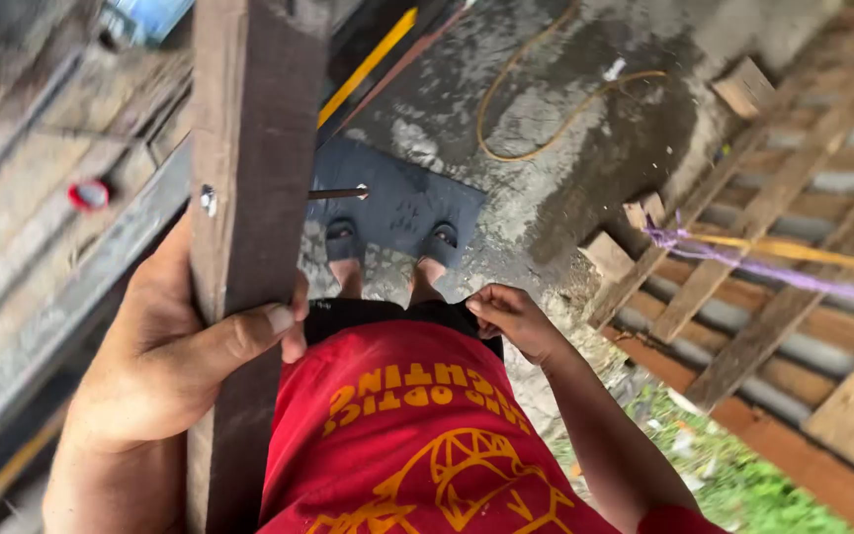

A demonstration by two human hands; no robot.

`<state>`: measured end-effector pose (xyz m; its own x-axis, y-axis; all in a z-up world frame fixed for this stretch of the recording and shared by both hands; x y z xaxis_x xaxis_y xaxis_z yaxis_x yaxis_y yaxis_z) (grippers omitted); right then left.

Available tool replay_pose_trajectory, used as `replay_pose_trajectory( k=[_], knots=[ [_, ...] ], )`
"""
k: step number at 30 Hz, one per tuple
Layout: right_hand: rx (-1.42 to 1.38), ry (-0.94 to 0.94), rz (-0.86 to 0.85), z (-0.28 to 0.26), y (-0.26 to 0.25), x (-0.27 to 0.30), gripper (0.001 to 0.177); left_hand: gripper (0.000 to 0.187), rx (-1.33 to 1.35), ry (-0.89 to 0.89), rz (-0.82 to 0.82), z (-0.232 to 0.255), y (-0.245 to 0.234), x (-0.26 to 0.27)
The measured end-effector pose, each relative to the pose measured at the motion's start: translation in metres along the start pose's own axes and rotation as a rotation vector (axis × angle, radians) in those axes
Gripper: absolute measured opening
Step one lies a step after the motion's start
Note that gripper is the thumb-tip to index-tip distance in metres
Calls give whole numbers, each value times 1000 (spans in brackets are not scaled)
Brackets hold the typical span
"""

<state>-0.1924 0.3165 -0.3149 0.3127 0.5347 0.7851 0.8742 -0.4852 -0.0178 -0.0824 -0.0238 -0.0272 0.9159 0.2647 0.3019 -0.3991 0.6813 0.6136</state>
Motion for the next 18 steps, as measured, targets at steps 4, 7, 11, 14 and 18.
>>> replay_pose_trajectory(
  k=[4,7,11,14,18],
  knots=[
    [241,-42,-74,-35,10,-25,22,60,74,54,90,0,-4,21],
    [487,-150,-88,-71,18,-45,21,53,120,132,197,-6,-12,50],
    [810,-273,-134,-103,37,-72,21,50,191,184,361,-36,-32,102],
    [1031,-268,-182,-95,53,-89,21,50,245,223,452,-61,-45,143],
    [1280,-262,-260,-64,71,-102,22,57,113,189,608,-99,-70,190]
  ],
)
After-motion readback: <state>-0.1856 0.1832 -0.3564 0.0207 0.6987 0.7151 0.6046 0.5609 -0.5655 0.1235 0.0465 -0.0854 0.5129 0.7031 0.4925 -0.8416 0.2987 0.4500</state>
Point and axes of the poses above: each hand's wrist, its own x-axis away from the middle knuckle, its own y-axis out of the palm, z = x × y, the point moved 9 cm from there along -x, towards the middle knuckle, and after that the axes turned 15 degrees about x, right-handed, at the moved point
